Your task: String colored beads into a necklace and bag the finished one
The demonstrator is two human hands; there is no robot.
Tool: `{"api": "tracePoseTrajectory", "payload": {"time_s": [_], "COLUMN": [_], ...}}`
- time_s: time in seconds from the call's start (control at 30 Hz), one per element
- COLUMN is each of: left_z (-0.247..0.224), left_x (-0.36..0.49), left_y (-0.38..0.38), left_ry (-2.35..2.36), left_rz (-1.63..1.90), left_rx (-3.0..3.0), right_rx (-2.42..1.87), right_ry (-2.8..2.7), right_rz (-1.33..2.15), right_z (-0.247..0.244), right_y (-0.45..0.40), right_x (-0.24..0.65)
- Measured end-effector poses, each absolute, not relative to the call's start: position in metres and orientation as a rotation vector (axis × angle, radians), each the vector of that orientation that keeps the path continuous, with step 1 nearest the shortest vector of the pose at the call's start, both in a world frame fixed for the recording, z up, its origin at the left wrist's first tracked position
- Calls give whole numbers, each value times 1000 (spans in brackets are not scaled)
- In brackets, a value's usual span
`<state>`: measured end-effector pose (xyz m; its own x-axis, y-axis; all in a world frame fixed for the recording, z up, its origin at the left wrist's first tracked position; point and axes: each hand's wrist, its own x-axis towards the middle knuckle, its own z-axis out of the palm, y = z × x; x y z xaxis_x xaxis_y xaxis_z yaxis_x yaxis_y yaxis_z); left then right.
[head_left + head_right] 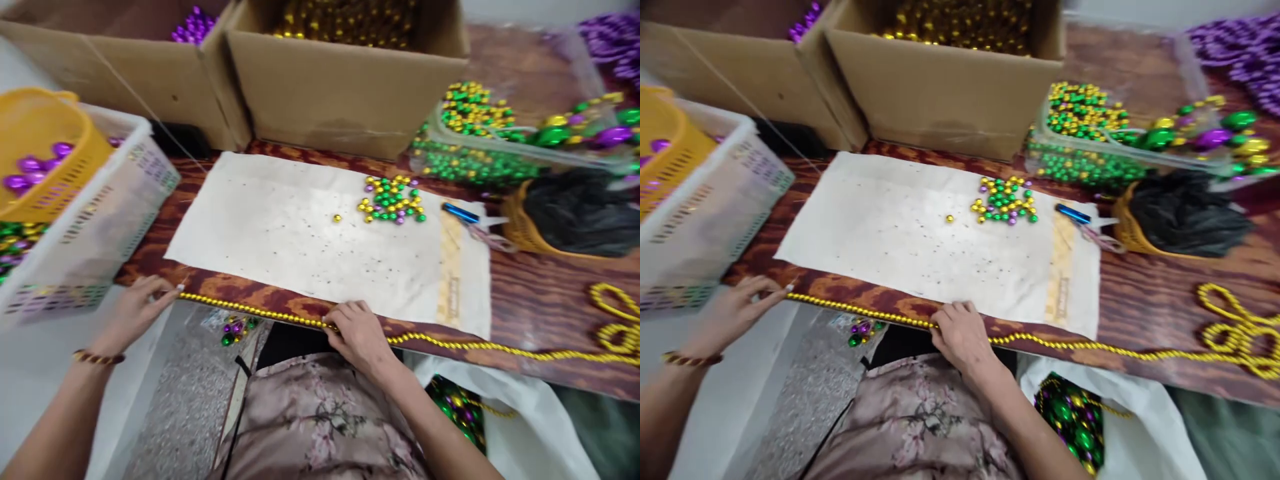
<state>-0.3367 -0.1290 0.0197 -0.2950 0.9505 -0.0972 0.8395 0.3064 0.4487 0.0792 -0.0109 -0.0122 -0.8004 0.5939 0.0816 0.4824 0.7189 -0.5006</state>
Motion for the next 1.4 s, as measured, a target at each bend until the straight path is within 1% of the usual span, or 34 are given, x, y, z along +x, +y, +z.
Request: {"api": "tracePoseTrajectory", "payload": {"time_s": [0.07, 0.23, 0.37, 0.47, 0.53, 0.6, 0.63, 0.7, 0.73, 0.8, 0.87, 0.93, 1.13, 1.4], "left_z": [30, 54, 48, 42, 44, 53, 57, 64, 65, 62, 54, 46, 33, 23], "left_x": [-331, -307, -291, -272, -250, -215, -194, -145, -120, -74, -39, -19, -23, -38], "left_y": [-123, -96, -63, -39, -26, -17, -12, 1, 9, 27, 44, 57, 68, 65], "left_ry": [2268, 2364, 2351, 2290, 2368, 2494, 2464, 2089, 1833, 1426, 1159, 1038, 1177, 1316], "left_rz": [448, 534, 568, 633, 672, 722, 796, 951, 963, 876, 839, 804, 795, 869], "left_rx": [1606, 1572, 1576, 1639, 1751, 1880, 1954, 2031, 2009, 1873, 1709, 1546, 1398, 1307], "right_rx": [-894, -1048, -1022, -1027, -1029, -1040, -1050, -1068, -1073, -1072, -1074, -1098, -1085, -1085], "right_ry": [-2650, -2385, -2358, -2323, -2265, -2221, -2199, -2146, -2115, -2047, -1983, -1931, -1784, -1823], "right_rz": [785, 1258, 1285, 1474, 1615, 1685, 1715, 1773, 1802, 1850, 1886, 1921, 2077, 2049], "right_z": [-8, 19, 42, 51, 54, 57, 59, 63, 65, 70, 73, 74, 62, 41], "right_y": [-8, 14, 54, 83, 97, 105, 107, 110, 111, 113, 117, 121, 125, 123], "right_x": [83, 100, 119, 131, 138, 143, 145, 148, 149, 154, 161, 170, 197, 197]}}
